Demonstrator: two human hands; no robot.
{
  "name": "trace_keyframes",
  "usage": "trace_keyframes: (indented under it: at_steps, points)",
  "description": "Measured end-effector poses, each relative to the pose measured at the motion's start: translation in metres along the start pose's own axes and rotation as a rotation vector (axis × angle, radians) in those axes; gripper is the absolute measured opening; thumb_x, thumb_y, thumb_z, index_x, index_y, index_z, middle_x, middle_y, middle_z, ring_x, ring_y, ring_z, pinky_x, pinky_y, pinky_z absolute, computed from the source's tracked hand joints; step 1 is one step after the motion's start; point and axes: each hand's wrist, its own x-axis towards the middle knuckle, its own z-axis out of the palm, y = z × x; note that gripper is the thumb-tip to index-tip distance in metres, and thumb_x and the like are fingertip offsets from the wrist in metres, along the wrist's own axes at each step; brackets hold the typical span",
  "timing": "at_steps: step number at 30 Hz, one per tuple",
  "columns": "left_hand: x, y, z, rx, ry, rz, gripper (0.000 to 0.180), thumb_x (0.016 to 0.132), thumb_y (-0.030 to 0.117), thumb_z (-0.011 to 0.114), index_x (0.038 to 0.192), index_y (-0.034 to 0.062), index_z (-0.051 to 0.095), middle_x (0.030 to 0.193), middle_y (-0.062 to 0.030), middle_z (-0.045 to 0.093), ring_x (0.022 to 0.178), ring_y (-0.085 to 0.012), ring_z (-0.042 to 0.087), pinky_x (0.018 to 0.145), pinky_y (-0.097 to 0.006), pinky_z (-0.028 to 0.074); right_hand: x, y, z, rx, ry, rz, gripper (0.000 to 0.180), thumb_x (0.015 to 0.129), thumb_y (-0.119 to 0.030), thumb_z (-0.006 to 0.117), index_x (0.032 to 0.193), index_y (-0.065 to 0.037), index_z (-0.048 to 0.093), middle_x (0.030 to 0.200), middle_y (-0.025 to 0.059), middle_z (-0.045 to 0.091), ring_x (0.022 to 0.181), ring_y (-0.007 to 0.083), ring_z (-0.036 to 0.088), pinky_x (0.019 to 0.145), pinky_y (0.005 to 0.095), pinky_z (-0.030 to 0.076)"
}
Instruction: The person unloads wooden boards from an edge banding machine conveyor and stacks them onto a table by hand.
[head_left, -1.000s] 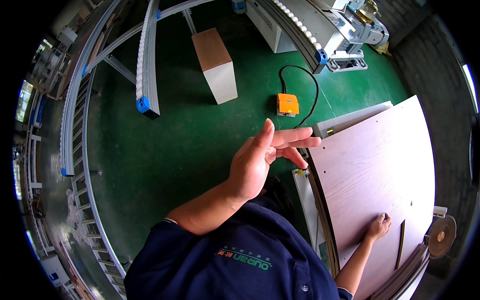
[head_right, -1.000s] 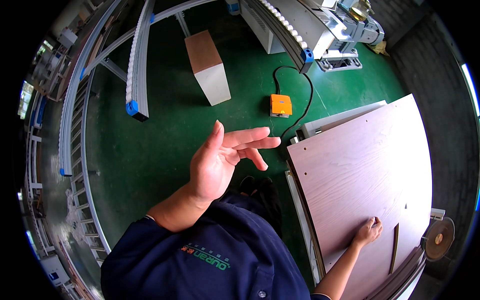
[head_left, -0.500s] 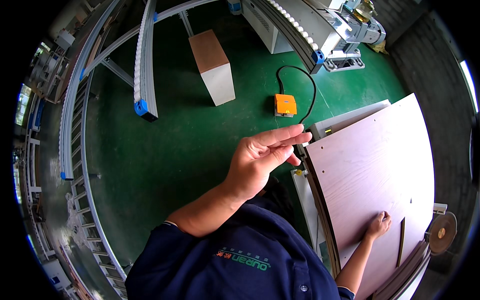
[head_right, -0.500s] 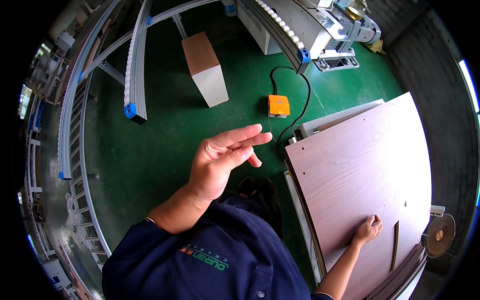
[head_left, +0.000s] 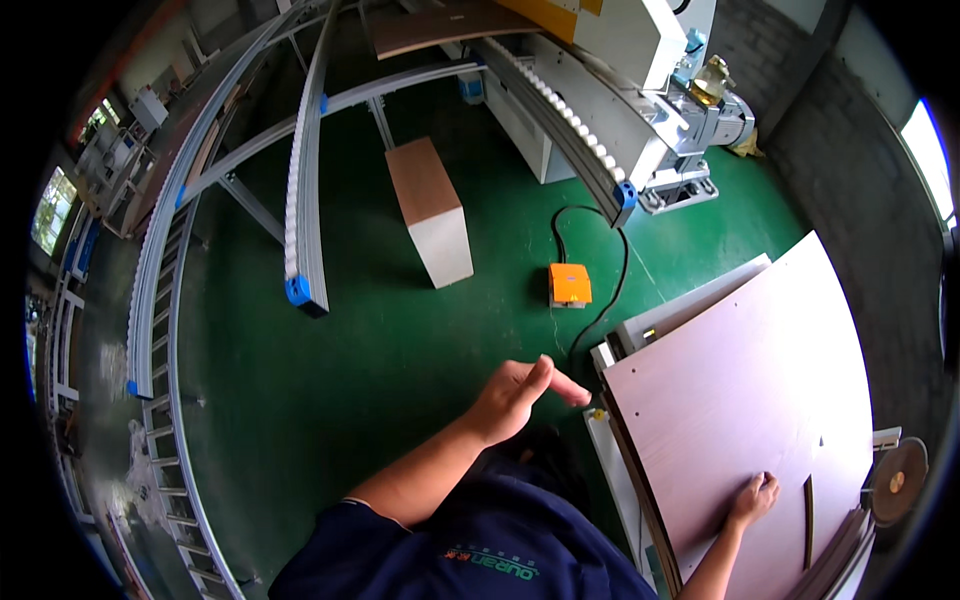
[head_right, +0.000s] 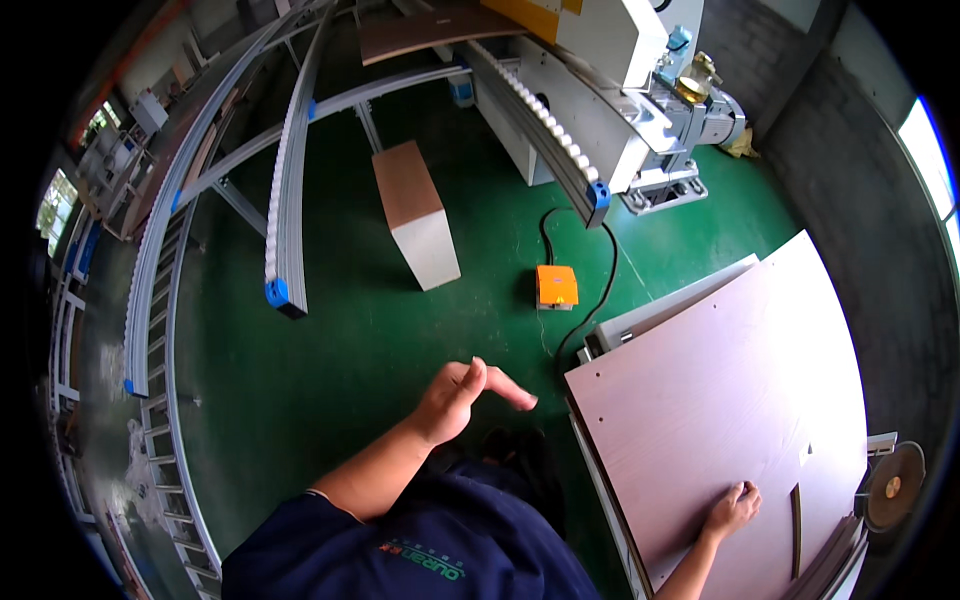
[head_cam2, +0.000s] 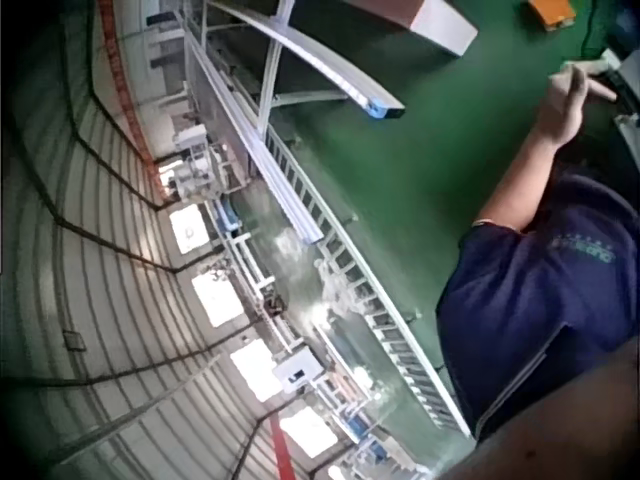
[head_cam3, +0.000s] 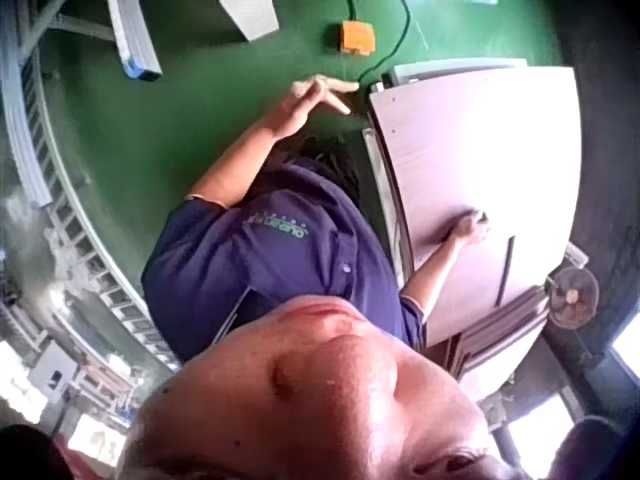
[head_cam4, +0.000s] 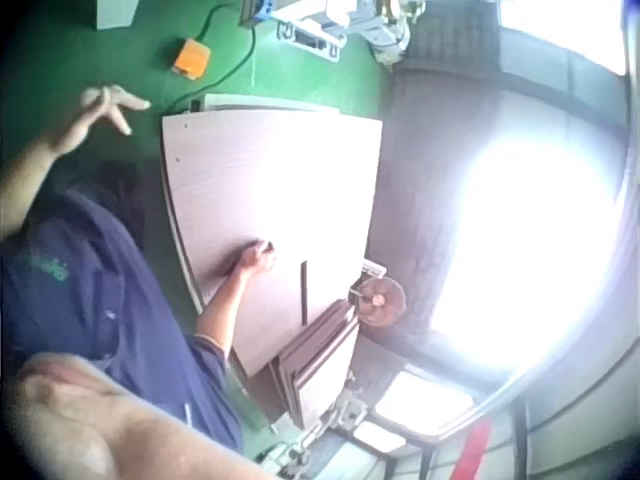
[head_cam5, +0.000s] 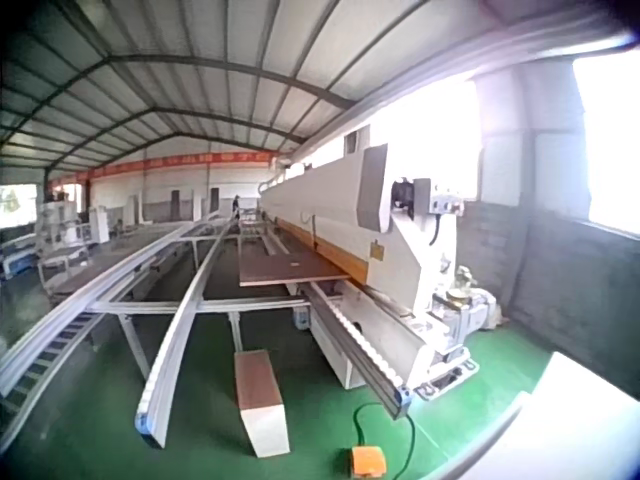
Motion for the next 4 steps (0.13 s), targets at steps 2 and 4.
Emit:
trace_keyframes:
  at_steps: [2, 4]
  points:
    - [0.004, -0.016, 0.0, 0.13, 0.046, 0.154, 0.054, 0.098, 0.048, 0.041, 0.113, 0.0015, 0.065, 0.115, -0.0172, 0.064, 0.113, -0.0261, 0.058, 0.104, -0.036, 0.037, -0.001, -0.004, -0.003, 0.015, -0.009, 0.013, 0.029, 0.09, -0.024, 0.052, 0.105, -0.001, 0.061, 0.108, 0.0172, 0.058, 0.105, 0.0349, 0.051, 0.094, 0.044, 0.038]
    - [0.002, -0.028, -0.008, 0.579, 0.026, -0.054, 0.049, 0.099, 0.047, 0.039, 0.119, 0.0106, 0.064, 0.14, -0.0174, 0.046, 0.131, -0.0251, 0.042, 0.11, -0.034, 0.029, 0.0, -0.005, -0.002, 0.011, -0.017, 0.02, 0.028, 0.089, -0.025, 0.053, 0.105, -0.002, 0.061, 0.108, 0.0172, 0.058, 0.106, 0.0339, 0.051, 0.095, 0.0436, 0.037]
